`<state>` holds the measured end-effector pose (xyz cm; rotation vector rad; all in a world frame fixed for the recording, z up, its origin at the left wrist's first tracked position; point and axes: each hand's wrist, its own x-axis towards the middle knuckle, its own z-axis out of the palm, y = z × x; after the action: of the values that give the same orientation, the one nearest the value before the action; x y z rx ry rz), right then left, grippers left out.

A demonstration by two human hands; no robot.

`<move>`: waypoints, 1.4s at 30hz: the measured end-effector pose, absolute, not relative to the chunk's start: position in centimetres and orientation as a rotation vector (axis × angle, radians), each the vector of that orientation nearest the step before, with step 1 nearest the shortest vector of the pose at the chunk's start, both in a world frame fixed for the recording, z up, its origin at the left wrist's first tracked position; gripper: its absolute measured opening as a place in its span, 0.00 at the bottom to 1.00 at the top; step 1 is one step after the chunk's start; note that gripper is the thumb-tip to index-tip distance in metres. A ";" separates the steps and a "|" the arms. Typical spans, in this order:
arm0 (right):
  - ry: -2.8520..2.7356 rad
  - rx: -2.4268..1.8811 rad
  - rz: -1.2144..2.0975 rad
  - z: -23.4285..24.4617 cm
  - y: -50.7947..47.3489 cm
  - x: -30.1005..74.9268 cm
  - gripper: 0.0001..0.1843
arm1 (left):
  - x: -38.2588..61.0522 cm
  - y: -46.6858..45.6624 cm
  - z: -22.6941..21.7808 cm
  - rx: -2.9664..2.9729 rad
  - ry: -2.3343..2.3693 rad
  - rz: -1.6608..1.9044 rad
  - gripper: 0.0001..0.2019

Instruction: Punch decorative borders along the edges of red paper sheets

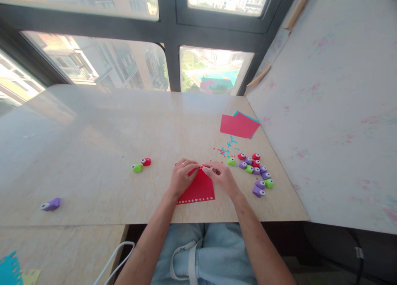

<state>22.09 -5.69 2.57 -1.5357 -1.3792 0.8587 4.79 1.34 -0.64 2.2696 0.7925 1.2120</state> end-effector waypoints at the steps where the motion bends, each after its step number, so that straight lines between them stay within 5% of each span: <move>1: -1.396 -1.529 0.854 2.6 -5.6 22.1 0.15 | 4.8 1.3 -0.6 2.274 0.795 1.215 0.07; 42: -1.114 -1.539 1.083 1.9 -4.2 21.3 0.15 | 4.9 0.6 0.0 2.315 0.831 1.205 0.06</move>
<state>21.33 -4.25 1.88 -1.5395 -1.1137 1.0829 4.88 0.60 -0.02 2.3145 0.8306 1.2049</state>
